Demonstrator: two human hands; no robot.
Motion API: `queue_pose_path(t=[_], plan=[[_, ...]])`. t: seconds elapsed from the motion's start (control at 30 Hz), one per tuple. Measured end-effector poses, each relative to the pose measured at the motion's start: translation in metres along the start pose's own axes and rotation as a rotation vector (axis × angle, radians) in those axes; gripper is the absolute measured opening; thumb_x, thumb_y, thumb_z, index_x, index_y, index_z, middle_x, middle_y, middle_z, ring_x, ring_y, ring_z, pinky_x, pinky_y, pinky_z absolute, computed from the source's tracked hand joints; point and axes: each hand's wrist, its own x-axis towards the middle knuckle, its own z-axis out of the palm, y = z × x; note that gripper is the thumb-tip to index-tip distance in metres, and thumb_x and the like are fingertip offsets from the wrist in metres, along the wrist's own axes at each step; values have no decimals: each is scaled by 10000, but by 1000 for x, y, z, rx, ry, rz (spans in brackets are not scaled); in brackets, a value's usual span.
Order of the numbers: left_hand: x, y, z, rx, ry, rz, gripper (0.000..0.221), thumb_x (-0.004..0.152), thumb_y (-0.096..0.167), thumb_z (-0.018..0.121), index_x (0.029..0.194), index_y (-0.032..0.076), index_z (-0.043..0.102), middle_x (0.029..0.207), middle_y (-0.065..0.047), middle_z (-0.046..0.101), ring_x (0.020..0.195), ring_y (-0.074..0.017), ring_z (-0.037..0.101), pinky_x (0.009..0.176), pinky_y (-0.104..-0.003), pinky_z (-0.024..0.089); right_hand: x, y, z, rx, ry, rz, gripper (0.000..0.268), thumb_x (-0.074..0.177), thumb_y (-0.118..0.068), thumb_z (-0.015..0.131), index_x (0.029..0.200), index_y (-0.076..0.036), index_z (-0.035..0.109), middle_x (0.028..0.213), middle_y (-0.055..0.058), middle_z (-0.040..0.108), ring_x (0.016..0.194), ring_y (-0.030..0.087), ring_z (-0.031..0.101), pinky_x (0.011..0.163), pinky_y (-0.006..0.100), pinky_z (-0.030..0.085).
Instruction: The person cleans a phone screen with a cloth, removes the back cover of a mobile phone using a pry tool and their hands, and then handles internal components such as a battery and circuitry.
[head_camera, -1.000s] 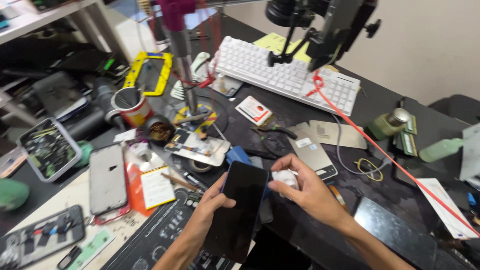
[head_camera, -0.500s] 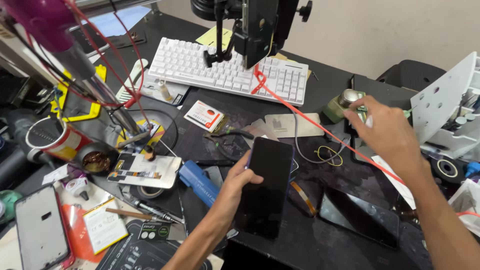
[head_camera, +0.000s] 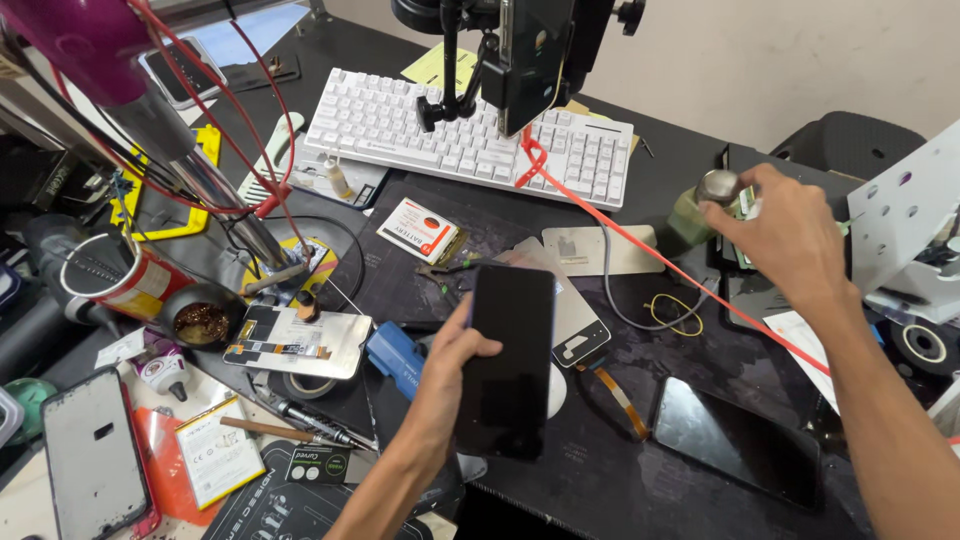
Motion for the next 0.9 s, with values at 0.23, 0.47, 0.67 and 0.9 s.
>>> queue_pose_path(t=[0.23, 0.47, 0.67, 0.9], plan=[[-13, 26, -16, 26, 105, 76, 638, 771, 128, 503, 1404, 72, 568, 1157, -78, 704, 1007, -152, 679, 889, -270, 529, -25, -53, -65, 87, 144, 33, 482, 936, -338, 845, 1201, 41, 709, 762, 149, 667, 632, 226, 645, 571, 361, 481], [-19, 23, -35, 18, 180, 120, 662, 788, 124, 518, 1448, 72, 523, 1145, -103, 703, 961, -164, 673, 865, -291, 532, -62, -127, -69, 336, -173, 47, 478, 785, -365, 832, 1144, -68, 723, 652, 76, 653, 505, 120, 557, 429, 346, 429], [-20, 7, -40, 79, 106, 190, 653, 829, 101, 489, 1480, 49, 514, 1134, -68, 704, 973, -103, 664, 884, -231, 521, -85, -167, -18, 213, -300, 42, 508, 811, -462, 822, 1175, -130, 697, 557, 163, 614, 451, 271, 604, 495, 417, 468], [-19, -2, -37, 49, 43, 167, 656, 828, 74, 478, 1483, 78, 514, 1041, -56, 703, 851, -87, 656, 776, -220, 541, -87, -171, -6, 105, -258, -107, 517, 816, -472, 749, 1179, -116, 660, 669, 185, 702, 634, 375, 698, 571, 486, 542]])
